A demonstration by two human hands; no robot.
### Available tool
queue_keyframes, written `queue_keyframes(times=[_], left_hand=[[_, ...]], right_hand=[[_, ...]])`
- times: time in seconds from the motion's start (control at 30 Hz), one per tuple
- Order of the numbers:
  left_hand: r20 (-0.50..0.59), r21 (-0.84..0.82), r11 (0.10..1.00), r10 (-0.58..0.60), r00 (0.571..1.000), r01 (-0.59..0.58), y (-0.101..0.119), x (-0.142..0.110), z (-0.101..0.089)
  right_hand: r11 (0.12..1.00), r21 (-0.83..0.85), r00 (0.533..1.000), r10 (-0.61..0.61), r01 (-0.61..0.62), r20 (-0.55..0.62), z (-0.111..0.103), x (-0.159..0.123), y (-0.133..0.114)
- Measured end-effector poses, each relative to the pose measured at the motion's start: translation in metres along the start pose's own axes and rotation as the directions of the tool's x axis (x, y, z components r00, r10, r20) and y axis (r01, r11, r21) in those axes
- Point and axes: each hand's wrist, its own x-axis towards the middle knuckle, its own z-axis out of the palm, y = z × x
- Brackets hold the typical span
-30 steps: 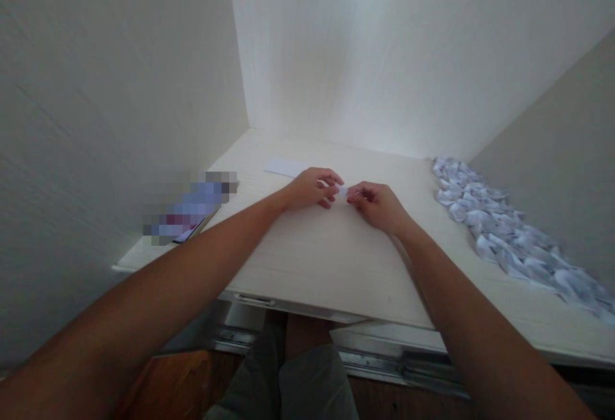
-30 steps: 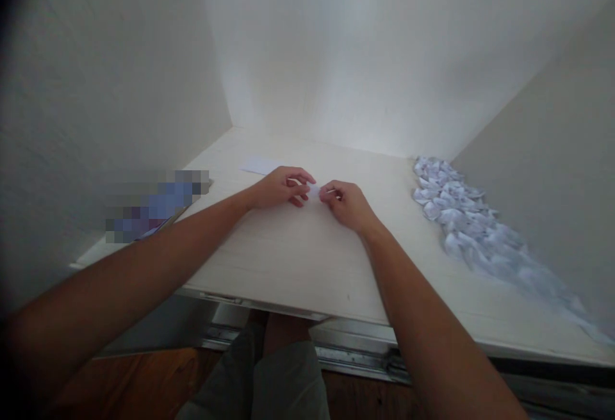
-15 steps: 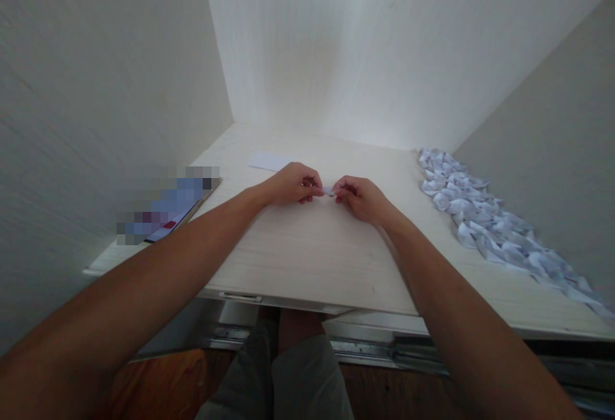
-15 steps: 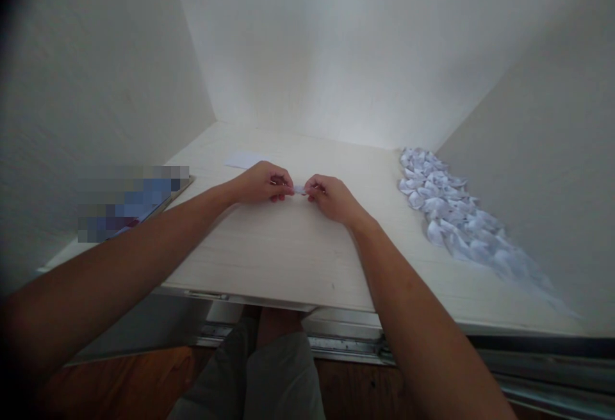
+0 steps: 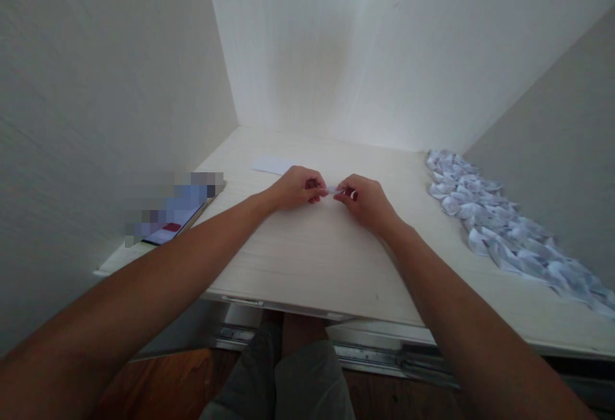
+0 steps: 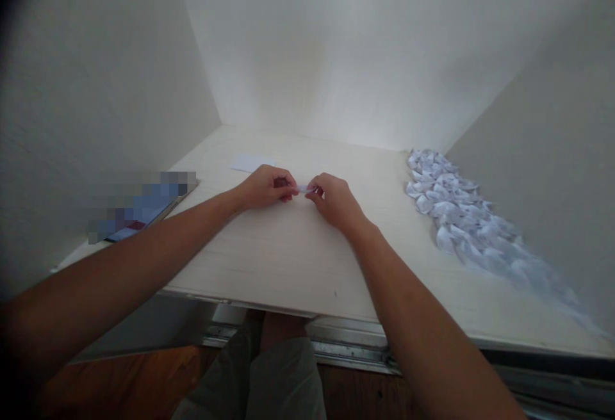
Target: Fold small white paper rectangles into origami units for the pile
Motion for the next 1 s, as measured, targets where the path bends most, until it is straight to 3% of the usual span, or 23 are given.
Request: queue_keyframes(times=[0.2, 0.5, 0.73, 1.0], left_hand=[[-0.024, 0.040, 0.999, 0.024, 0.999, -0.023, -0.002, 0.002, -0.004], [0.010, 0.099, 0.994, 0.045, 0.999, -0.046, 0.006, 0.001, -0.008], [0.110, 0.089, 0.996, 0.020, 0.994, -0.030, 0.007, 0.002, -0.017], [0.166, 0.090, 0.995, 0.022, 0.986, -0.037, 0.013, 0.001, -0.024]], right_hand=[[0.984, -0.146, 0.994, -0.108, 0.104, -0.015, -0.001, 0.002, -0.004], [0.945, -0.294, 0.990, -0.134, 0.142, 0.047, -0.002, 0.003, -0.010], [0.979, -0.117, 0.985, -0.161, 0.168, 0.063, -0.003, 0.002, -0.010], [0.996, 0.072, 0.996, -0.063, 0.059, 0.055, -0.004, 0.002, -0.003]])
